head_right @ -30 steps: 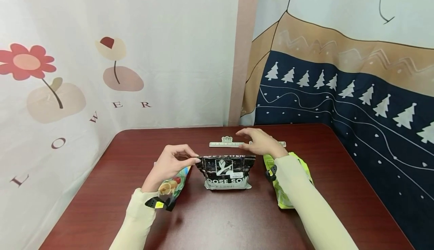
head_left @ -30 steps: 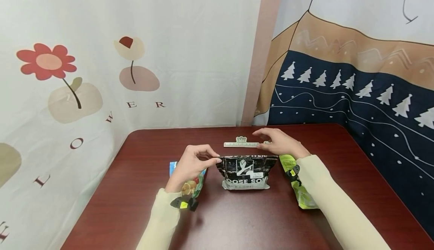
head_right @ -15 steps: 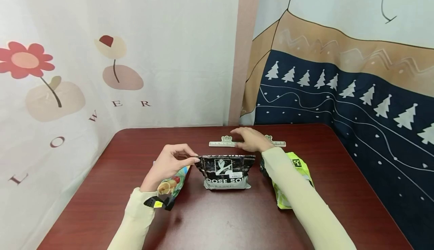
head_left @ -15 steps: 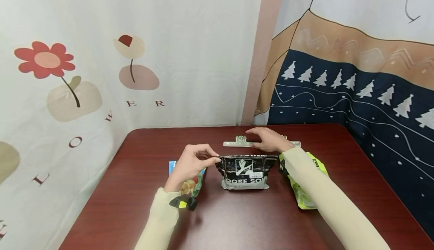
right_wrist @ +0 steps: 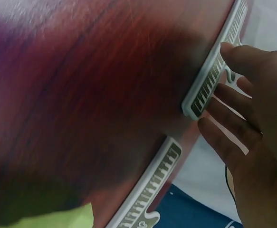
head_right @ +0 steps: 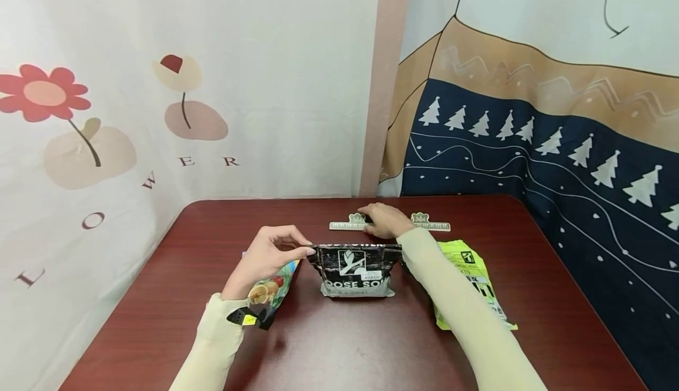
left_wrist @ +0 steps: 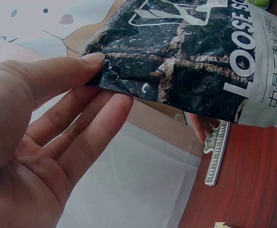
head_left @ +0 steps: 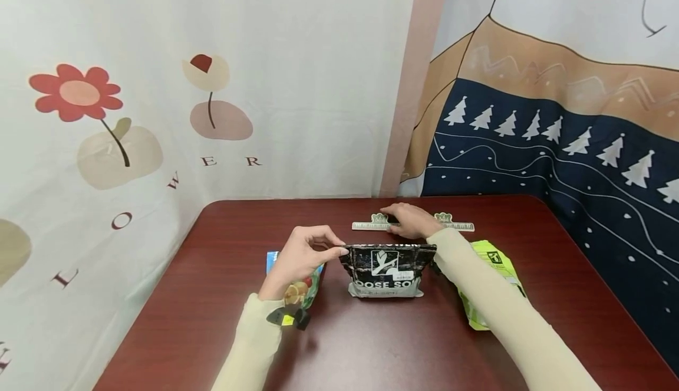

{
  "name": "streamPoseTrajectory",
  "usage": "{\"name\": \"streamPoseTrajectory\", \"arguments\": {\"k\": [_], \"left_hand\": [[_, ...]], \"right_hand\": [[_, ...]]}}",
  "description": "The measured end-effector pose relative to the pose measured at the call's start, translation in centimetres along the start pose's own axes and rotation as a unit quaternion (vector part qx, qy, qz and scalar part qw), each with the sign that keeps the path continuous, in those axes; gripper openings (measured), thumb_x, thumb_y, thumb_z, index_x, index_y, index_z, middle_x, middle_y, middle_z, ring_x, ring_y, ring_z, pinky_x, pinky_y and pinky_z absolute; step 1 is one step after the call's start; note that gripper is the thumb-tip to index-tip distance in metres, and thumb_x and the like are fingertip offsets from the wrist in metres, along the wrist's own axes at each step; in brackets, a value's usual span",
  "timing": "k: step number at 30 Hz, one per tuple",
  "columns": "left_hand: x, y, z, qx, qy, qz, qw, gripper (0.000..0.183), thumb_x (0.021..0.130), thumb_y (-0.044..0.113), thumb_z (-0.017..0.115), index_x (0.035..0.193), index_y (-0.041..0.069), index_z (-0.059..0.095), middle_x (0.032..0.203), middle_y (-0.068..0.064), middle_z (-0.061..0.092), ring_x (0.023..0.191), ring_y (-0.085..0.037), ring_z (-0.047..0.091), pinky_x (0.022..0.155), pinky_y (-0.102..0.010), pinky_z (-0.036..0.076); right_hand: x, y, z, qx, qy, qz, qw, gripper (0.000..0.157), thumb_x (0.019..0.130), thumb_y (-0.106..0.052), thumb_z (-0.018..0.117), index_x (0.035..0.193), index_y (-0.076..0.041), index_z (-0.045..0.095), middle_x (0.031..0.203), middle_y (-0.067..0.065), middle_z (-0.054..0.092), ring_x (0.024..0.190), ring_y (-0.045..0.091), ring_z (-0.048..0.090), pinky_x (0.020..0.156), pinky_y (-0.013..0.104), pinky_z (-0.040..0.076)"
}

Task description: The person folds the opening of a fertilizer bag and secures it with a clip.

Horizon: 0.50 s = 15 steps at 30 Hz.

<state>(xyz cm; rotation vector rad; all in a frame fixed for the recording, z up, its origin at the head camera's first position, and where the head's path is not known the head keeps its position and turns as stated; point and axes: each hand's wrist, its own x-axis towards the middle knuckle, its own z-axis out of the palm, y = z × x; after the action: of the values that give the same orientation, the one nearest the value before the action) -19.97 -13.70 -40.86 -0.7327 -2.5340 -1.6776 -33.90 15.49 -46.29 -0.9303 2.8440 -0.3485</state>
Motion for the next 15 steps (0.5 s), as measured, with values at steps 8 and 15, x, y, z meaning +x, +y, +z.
{"name": "streamPoseTrajectory", "arguments": {"k": [8,15], "left_hand": [[-0.11,0.12,0.08,0.001,0.000,0.001,1.0000,0.006,0.089,0.022,0.082,0.089,0.019,0.078,0.086,-0.002,0.079,0.074,-0.014,0.073,0.065,-0.024,0.052],[-0.19,0.00,0.15,0.004,0.001,0.007,1.0000,0.006,0.089,0.022,0.082,0.089,0.018,0.078,0.084,-0.003,0.078,0.073,-0.014,0.073,0.065,-0.025,0.053]], "right_hand": [[0.44,-0.10,0.69,-0.007,0.036,-0.006,0.999,0.041,0.098,-0.018,0.069,0.136,-0.004,0.064,0.134,0.015,0.067,0.127,0.032,0.062,0.108,0.047,0.049],[0.78,-0.22,0.93,0.037,0.083,-0.006,0.996,0.019,0.095,-0.019,0.074,0.110,-0.007,0.072,0.107,0.008,0.074,0.093,0.020,0.069,0.085,0.040,0.057]]}}
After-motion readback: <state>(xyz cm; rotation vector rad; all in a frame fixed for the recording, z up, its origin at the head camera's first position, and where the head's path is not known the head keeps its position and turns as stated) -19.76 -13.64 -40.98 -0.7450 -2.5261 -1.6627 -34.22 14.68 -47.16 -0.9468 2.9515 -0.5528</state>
